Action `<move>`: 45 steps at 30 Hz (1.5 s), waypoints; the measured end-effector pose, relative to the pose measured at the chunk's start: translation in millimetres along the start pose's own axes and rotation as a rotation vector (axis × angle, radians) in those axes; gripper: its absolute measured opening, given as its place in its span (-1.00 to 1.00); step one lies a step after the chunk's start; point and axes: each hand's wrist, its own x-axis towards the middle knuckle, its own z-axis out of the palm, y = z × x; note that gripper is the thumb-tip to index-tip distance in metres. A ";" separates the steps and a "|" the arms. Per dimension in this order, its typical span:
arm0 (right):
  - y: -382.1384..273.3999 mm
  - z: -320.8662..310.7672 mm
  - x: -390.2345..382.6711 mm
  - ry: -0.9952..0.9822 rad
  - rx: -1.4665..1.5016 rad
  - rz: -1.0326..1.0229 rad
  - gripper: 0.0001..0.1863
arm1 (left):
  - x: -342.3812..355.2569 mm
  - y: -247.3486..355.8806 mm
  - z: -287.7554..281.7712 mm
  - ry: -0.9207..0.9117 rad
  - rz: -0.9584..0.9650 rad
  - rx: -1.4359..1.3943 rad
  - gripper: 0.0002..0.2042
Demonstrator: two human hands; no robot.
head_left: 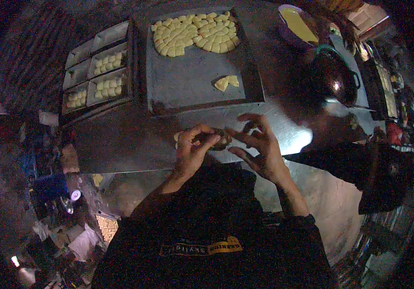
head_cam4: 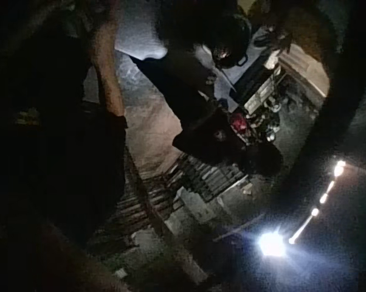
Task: The person prepares dough by shaping pieces of dough into balls and placing them into metal baking pans.
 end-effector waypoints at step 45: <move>111.7 72.8 8.3 -0.318 -0.195 -0.038 -0.57 | -63.3 -58.2 -65.0 0.161 -0.287 -0.178 -0.46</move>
